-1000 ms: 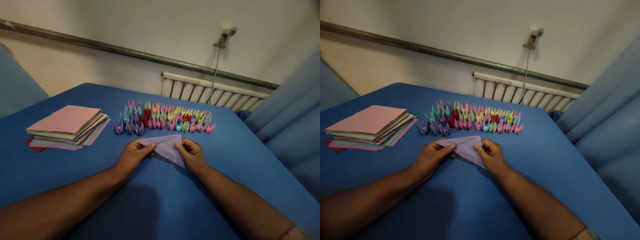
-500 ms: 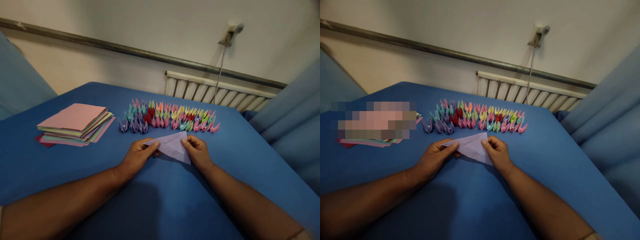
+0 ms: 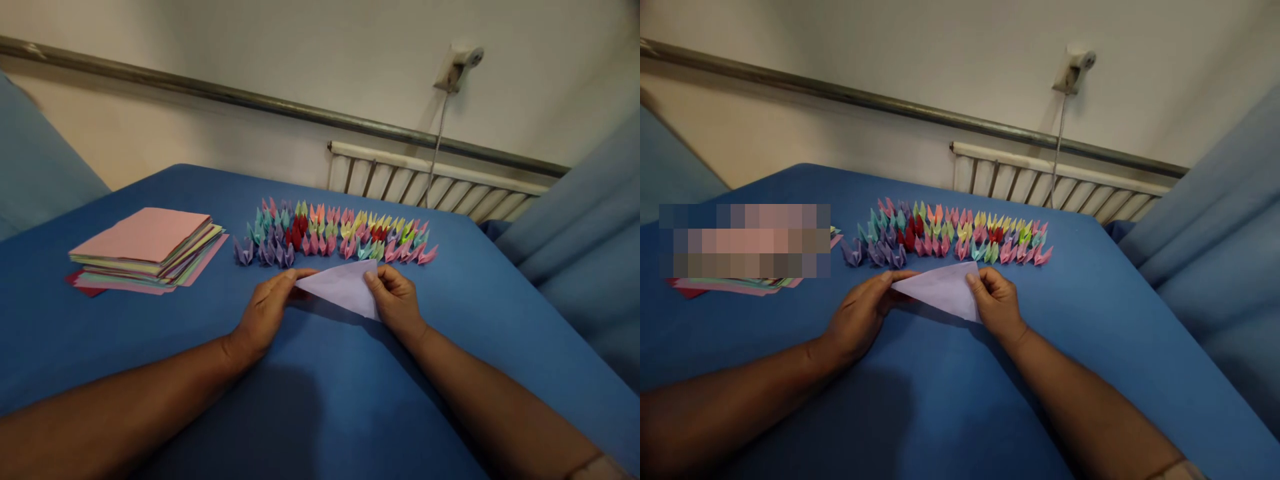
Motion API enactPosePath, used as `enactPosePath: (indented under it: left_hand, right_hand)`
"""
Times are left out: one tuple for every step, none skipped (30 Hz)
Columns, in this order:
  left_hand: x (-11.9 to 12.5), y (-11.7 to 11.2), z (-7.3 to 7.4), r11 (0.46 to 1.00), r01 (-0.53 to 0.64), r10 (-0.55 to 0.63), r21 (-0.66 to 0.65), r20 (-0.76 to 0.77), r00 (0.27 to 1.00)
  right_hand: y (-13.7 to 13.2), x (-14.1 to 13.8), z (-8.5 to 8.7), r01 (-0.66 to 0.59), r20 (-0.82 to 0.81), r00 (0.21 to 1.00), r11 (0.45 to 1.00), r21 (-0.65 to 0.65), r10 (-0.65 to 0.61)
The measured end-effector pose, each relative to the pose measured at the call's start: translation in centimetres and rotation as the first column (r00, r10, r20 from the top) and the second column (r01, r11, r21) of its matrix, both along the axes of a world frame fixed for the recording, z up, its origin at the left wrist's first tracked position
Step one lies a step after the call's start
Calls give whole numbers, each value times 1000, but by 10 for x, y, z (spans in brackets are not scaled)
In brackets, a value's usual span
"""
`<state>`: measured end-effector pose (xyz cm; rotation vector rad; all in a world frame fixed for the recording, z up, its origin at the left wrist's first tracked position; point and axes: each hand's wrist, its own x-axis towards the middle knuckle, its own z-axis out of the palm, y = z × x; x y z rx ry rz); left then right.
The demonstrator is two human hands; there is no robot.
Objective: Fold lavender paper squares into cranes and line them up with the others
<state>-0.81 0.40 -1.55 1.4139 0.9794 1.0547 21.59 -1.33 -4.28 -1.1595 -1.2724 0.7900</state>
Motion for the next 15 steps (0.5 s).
enactPosePath:
  left_hand:
    - [0, 1, 2, 999, -28, 28, 25, -4, 1000]
    - [0, 1, 5, 997, -51, 53, 57, -22, 998]
    - [0, 1, 9, 993, -66, 72, 98, -60, 996]
    - [1, 0, 12, 988, -63, 81, 144, -120, 990]
    - [2, -1, 15, 981, -38, 75, 189, -195, 978]
    - [3, -2, 17, 975, 13, 50, 223, -274, 960]
    - [4, -3, 18, 968, 77, 11, 238, -347, 938]
    - [5, -4, 19, 962, 139, -33, 235, -404, 914]
    - [5, -4, 18, 958, 181, -66, 224, -441, 895]
    - [6, -4, 17, 957, 196, -78, 216, -458, 885]
    - [6, -3, 16, 959, 182, -64, 217, -460, 886]
    - [6, -2, 14, 962, 149, -31, 227, -452, 892]
    - [5, -1, 12, 964, 102, 15, 246, -434, 901]
    - [4, 1, 11, 963, 55, 62, 265, -414, 908]
    - [3, 3, 9, 959, 14, 103, 281, -394, 913]
  right_hand:
    - [-1, 0, 0, -15, 58, 998, 1000, 23, 14]
    - [-2, 0, 1, -40, 133, 991, 998, 49, 33]
    - [-4, 0, 3, -75, 220, 974, 994, 77, 56]
    - [-6, -1, 4, -117, 308, 948, 988, 105, 80]
    - [-8, -2, 6, -160, 388, 916, 979, 129, 99]
    - [-11, -3, 8, -199, 453, 884, 969, 147, 113]
    - [-13, -5, 9, -230, 499, 858, 961, 154, 125]
    - [-15, -7, 11, -252, 522, 841, 956, 149, 140]
    - [-16, -8, 11, -263, 519, 840, 956, 133, 159]
    - [-17, -9, 12, -270, 490, 852, 957, 105, 187]
    - [-16, -9, 11, -277, 433, 873, 959, 67, 222]
    - [-15, -10, 10, -287, 356, 897, 957, 25, 260]
    - [-13, -9, 9, -298, 270, 918, 955, -11, 289]
    - [-11, -8, 7, -302, 192, 933, 953, -37, 303]
    - [-9, -7, 6, -298, 138, 943, 953, -53, 302]
